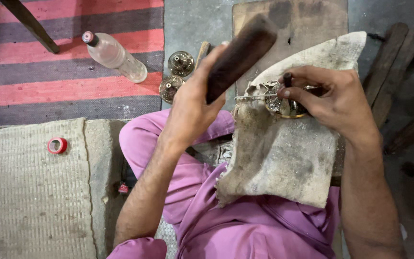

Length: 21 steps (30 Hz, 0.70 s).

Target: The person uses a hammer and a small metal punch to engrave a decorative pattern on a brass bell. They repeatedly strike the punch with the hammer while holding the bell steady on a cloth-covered block.

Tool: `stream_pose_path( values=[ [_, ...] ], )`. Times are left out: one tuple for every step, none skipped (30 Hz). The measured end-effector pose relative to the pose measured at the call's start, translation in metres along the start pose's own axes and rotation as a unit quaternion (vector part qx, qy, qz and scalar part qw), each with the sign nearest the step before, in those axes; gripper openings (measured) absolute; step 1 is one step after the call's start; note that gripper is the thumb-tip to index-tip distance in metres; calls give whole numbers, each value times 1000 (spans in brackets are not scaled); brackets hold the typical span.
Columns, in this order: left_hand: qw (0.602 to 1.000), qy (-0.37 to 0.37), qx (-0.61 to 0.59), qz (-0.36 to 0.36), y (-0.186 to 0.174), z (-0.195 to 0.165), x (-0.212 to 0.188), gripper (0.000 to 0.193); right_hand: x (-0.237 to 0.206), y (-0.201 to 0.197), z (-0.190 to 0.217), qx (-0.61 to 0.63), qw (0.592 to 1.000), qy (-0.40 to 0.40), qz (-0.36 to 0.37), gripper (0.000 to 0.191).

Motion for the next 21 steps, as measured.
stream_pose_path(
  values=[
    [996,-8,86,7,2,0,0,82,1,0,-1,-12,1000,8,9,28],
    [985,-14,173,12,3,1,0,80,2,0,-2,-24,999,13,17,26],
    [988,-24,151,16,2,1,-1,81,3,0,-3,-36,999,17,30,24],
    [991,-33,129,22,2,2,-1,83,4,0,-4,-24,999,5,32,24],
    [993,-36,107,32,2,2,-1,84,3,1,-4,-12,1000,-3,27,24],
    [998,-24,52,18,2,2,-1,84,2,0,-5,-1,1000,-10,23,24],
    [1000,-13,-4,3,1,1,-1,85,1,-1,-5,-3,1000,-6,22,24],
    [998,-2,-59,-13,1,1,-1,86,1,-1,-5,-4,1000,-3,21,25],
    [1000,-4,24,1,2,2,0,83,0,-1,-5,-6,1000,-2,20,25],
    [994,-7,106,14,4,2,0,81,0,-1,-5,1,1000,-7,20,24],
    [982,-12,187,27,5,3,1,79,0,-1,-4,9,1000,-13,22,24],
    [995,-3,98,4,4,2,0,80,1,-1,-4,15,999,-19,21,23],
    [1000,9,9,-18,2,2,0,81,1,-1,-4,13,1000,-10,14,25],
    [996,20,-83,-36,1,2,0,82,1,-1,-5,11,1000,2,6,26],
    [1000,0,-1,-5,3,2,0,83,0,-1,-5,10,1000,15,0,28],
    [996,-18,81,25,5,3,0,83,0,-1,-5,-1,1000,21,11,26],
    [985,-35,163,51,6,4,1,84,1,-1,-6,-14,999,24,21,24],
    [987,-44,151,44,6,4,1,83,1,-1,-8,-26,999,26,38,22],
    [988,-51,139,38,5,4,1,82,2,-1,-8,-13,999,5,33,24],
    [990,-53,127,36,4,5,1,82,1,-1,-8,-1,1000,-13,23,26],
    [996,-36,75,17,3,3,1,84,0,-2,-8,10,999,-28,13,27]
  ],
)
Point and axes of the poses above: each hand's wrist, its own x-axis towards the middle knuckle, its own y-axis out of the palm, z = x × y, the point moved 2 cm from there along x, towards the middle knuckle, and after that the axes turned 9 degrees about -y, right-handed, at the moved point
